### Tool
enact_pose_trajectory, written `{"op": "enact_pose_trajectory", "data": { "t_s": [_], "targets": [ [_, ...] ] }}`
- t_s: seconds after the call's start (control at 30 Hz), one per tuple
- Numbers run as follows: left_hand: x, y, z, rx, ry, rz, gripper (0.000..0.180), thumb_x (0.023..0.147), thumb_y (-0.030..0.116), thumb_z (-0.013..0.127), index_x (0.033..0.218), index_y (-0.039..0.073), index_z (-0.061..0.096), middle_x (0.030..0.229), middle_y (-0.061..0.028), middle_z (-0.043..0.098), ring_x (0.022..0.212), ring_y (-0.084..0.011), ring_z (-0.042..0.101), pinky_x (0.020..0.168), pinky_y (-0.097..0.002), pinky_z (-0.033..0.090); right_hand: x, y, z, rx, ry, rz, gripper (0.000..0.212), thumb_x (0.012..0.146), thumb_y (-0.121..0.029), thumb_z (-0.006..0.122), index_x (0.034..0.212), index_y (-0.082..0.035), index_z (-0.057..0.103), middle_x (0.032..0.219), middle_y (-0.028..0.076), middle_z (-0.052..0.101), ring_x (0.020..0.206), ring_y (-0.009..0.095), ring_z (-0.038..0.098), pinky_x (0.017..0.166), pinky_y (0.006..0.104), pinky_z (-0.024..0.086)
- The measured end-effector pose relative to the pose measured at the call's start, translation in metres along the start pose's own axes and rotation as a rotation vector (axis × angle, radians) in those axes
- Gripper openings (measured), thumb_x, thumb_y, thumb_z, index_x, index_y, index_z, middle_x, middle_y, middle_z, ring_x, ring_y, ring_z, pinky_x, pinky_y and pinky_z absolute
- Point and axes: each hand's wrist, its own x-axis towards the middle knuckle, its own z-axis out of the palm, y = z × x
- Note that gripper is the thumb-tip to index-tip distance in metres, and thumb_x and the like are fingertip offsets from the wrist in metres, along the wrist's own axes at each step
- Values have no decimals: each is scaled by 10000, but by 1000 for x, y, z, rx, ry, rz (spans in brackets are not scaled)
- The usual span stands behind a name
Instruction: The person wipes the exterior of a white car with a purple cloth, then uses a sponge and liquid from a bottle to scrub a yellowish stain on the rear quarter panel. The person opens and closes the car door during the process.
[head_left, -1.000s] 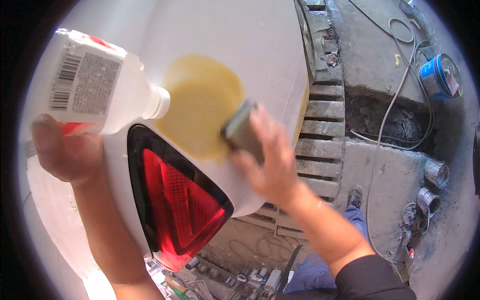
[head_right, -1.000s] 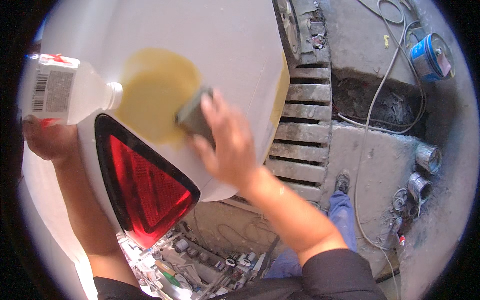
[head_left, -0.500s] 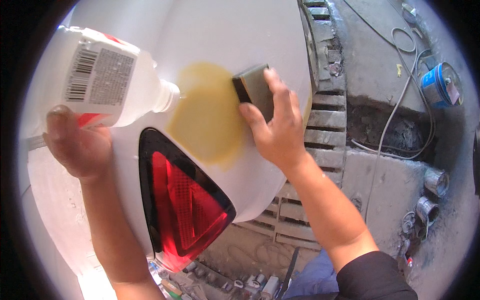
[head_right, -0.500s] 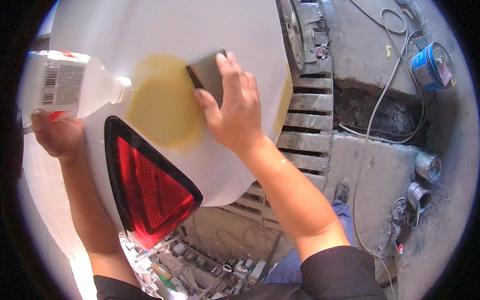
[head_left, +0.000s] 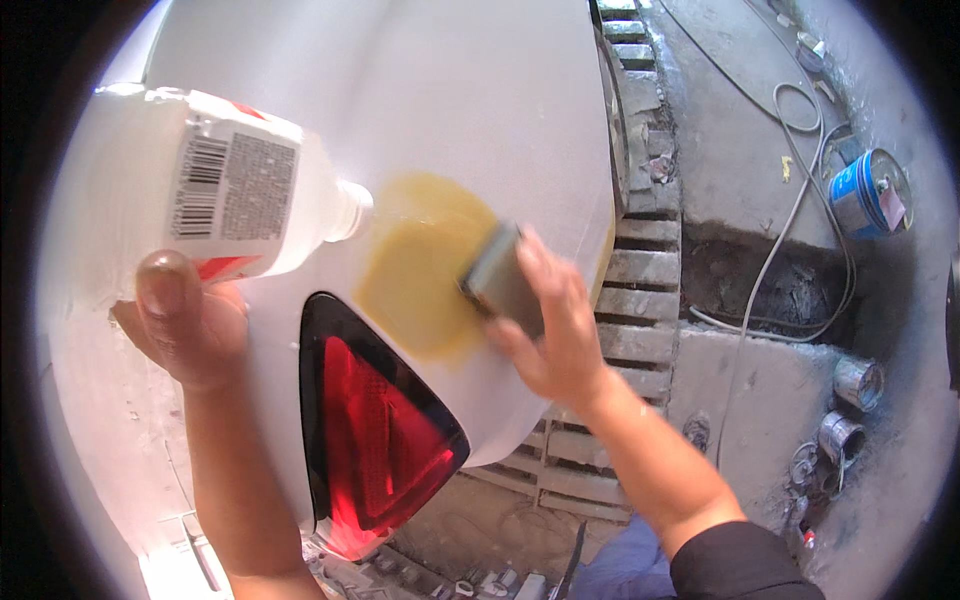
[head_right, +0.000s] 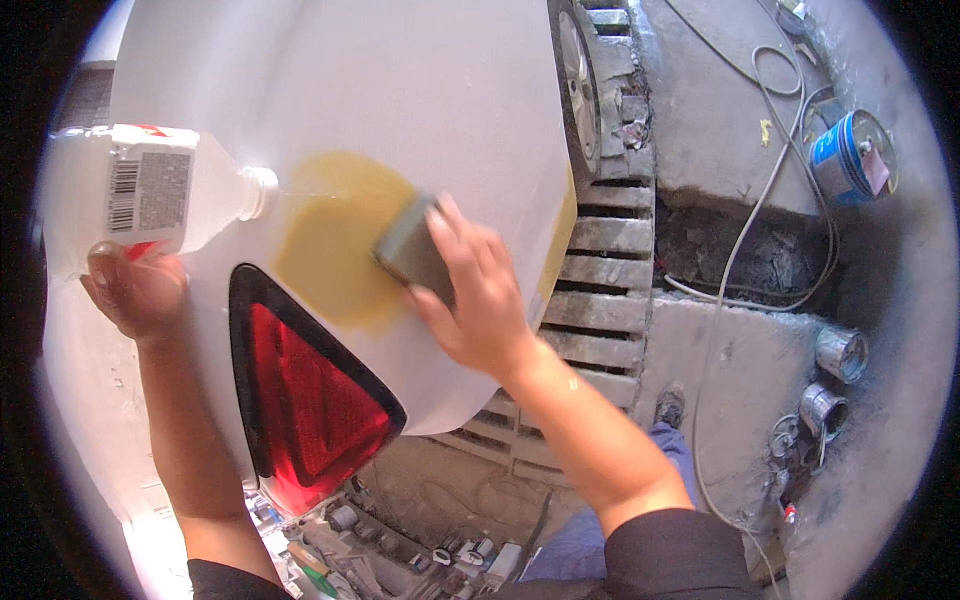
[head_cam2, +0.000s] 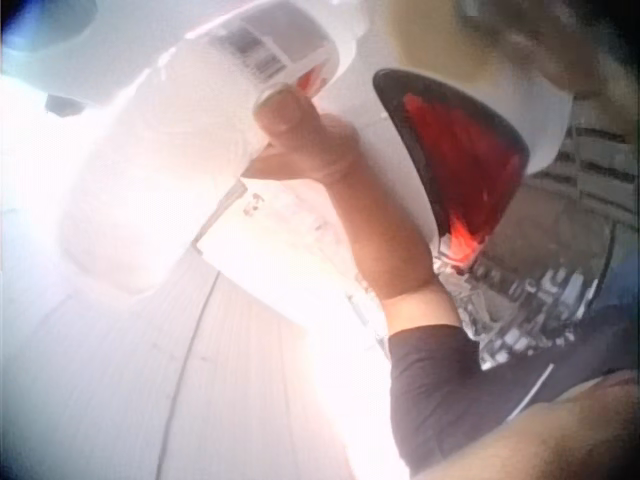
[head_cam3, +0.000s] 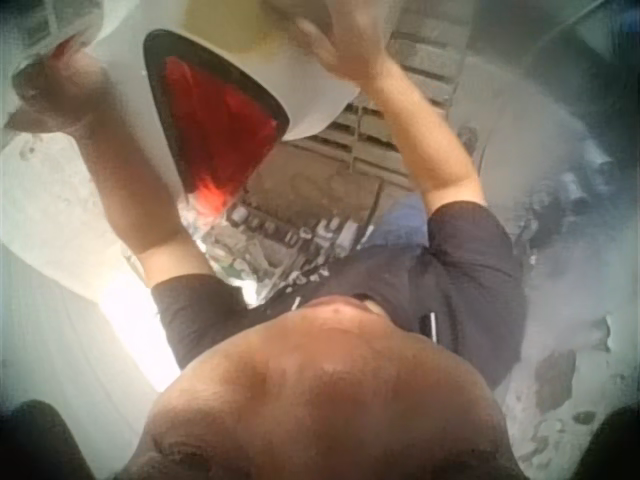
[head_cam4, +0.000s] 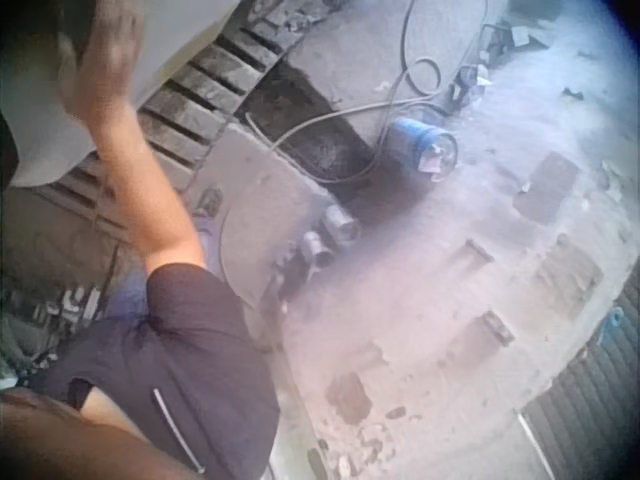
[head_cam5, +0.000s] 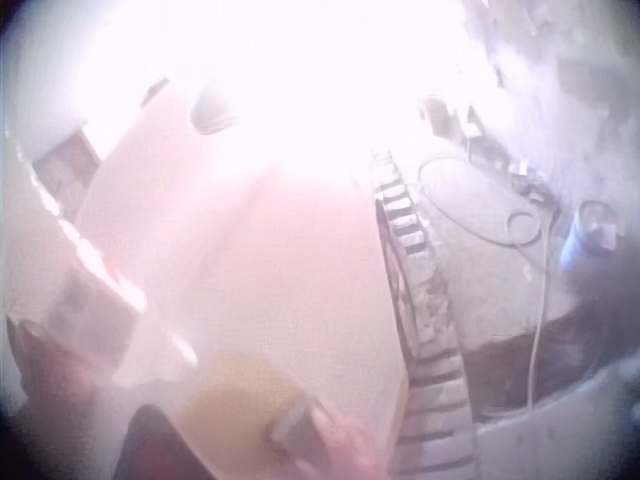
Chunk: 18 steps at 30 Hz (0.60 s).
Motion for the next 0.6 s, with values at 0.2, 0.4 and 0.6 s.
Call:
{"op": "enact_pose_trajectory", "data": {
  "t_s": [0.2,0.4,0.6],
  "targets": [
    [-5,-18,-17,-111,1,-16,687,937,578,601,1283,-15,569,1250,-150,618,1175,-288,593,1041,-484,456,79,-4,-6,17,-24,-87,735,822,-150,772,1461,-2,440,1456,286,500,1254,424,544,1075,482,423],
    [-12,-9,-2,-127,44,-63,733,919,595,616,1334,-5,547,1301,-148,602,1215,-296,577,1073,-501,434,1,20,-8,5,-55,-35,690,820,-230,779,1418,-30,500,1471,245,496,1194,405,557,1037,487,447],
    [-17,-12,-17,-162,78,-108,785,901,612,631,1386,4,525,1351,-147,586,1254,-303,560,1104,-518,413,97,-5,-5,45,-78,-181,678,823,-247,771,1414,-45,509,1470,240,496,1167,405,559,1020,491,446]
  ]
}}
